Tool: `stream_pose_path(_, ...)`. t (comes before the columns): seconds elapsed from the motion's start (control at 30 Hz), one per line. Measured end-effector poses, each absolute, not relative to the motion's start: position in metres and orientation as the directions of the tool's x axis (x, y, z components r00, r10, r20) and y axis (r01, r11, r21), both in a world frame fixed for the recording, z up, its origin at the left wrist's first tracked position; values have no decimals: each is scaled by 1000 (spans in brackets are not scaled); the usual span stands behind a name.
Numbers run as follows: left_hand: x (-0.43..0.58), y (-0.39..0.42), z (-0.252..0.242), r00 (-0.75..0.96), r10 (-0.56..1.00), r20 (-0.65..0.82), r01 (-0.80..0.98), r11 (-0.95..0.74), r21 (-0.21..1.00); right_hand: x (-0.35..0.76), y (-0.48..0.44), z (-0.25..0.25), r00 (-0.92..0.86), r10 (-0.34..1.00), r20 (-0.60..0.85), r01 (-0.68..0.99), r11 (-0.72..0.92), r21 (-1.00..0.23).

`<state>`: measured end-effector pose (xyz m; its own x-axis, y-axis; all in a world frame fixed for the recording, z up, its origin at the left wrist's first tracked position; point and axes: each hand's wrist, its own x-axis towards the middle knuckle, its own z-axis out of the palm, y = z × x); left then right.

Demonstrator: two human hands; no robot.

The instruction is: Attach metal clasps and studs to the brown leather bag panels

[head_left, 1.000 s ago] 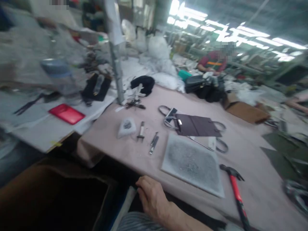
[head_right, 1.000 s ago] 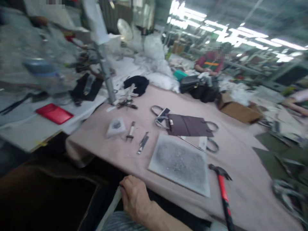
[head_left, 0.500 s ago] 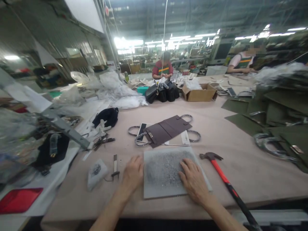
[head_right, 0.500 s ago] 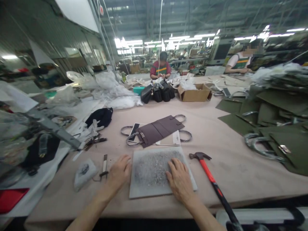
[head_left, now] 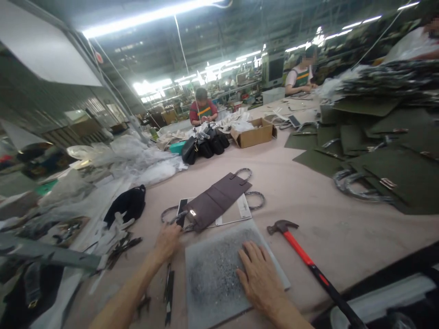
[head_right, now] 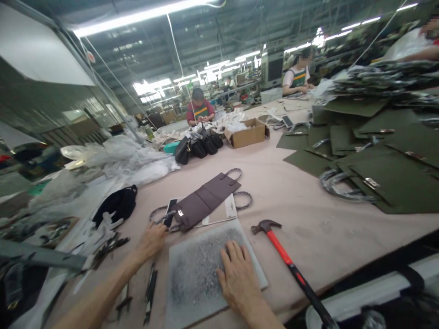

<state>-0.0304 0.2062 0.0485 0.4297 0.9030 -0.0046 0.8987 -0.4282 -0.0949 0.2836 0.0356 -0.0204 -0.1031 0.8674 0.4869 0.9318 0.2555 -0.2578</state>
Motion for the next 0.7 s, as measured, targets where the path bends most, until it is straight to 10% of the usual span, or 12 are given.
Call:
stream_pose_path(0.3, -16, 156, 132, 535, 828, 170, 843, -536, -45, 283, 35, -17, -71, 873, 483, 890, 274, -364)
stream_pose_path(0.53, 78, 9, 67, 564, 791, 236, 775, -606, 179, 301, 36, -15, 111, 876, 469, 560, 335, -758)
stream_pose_path(0.7, 155, -35, 25, 491, 862, 125, 817, -505, 278, 313, 40, -13, -11, 910, 415, 481, 369, -795)
